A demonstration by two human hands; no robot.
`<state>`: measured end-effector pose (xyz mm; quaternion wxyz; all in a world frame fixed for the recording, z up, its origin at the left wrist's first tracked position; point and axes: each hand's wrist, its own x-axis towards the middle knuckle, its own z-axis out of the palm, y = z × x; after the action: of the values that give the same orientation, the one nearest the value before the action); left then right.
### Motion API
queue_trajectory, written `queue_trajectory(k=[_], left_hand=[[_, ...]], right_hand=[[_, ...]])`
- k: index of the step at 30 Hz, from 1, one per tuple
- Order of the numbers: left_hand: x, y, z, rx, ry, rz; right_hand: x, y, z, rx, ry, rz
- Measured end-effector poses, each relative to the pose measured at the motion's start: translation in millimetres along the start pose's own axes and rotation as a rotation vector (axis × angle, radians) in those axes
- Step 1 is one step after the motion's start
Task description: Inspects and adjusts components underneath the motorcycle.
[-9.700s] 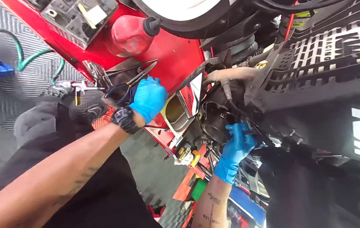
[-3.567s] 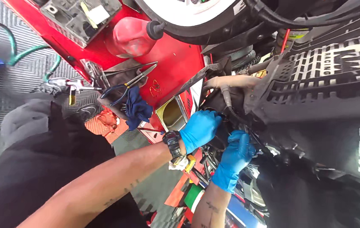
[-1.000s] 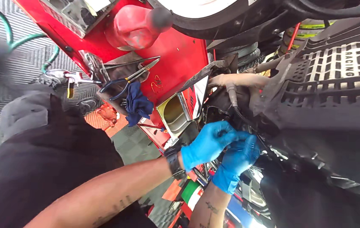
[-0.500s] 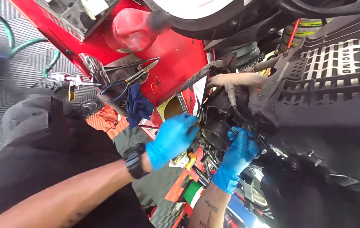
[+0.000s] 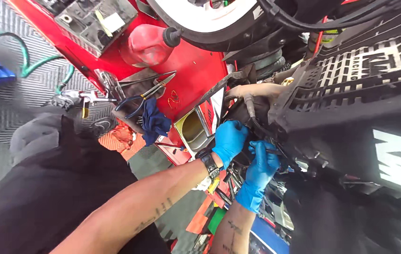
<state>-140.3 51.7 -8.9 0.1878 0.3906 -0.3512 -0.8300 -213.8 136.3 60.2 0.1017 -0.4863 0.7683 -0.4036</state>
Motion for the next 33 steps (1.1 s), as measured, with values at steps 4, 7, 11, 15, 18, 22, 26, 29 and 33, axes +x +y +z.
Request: queue_trajectory(k=[4,7,11,15,18,22,26,29,33], left_hand=[[0,-9,9,-0.143,0.049,0.033],[3,-23,20,-0.307,0.094,0.102],[-6,-24,24,-0.236,0.180,0.296],[-15,-19,27,-0.038,0.270,0.552],[-12,-29,21,0.027,0.273,0.649],[-10,-53,17,0.213,0.363,0.849],[-18,-68,9,0.206,0.337,0.984],[-24,-78,2,0.142,0.293,0.820],[-21,-63,4,0.233,0.262,0.611]], right_hand=[[0,0,0,0.001,-0.013,0.001],[0,2,-3,0.018,-0.035,-0.008],[0,4,-4,0.011,-0.047,-0.023],[-2,6,-6,0.018,-0.024,-0.021],[-3,6,-5,0.049,0.024,0.001],[-4,6,-1,0.042,0.063,-0.017],[-2,8,-5,0.089,0.032,-0.042],[-1,8,-9,0.180,-0.015,-0.047],[-1,5,-13,0.197,-0.107,-0.036]])
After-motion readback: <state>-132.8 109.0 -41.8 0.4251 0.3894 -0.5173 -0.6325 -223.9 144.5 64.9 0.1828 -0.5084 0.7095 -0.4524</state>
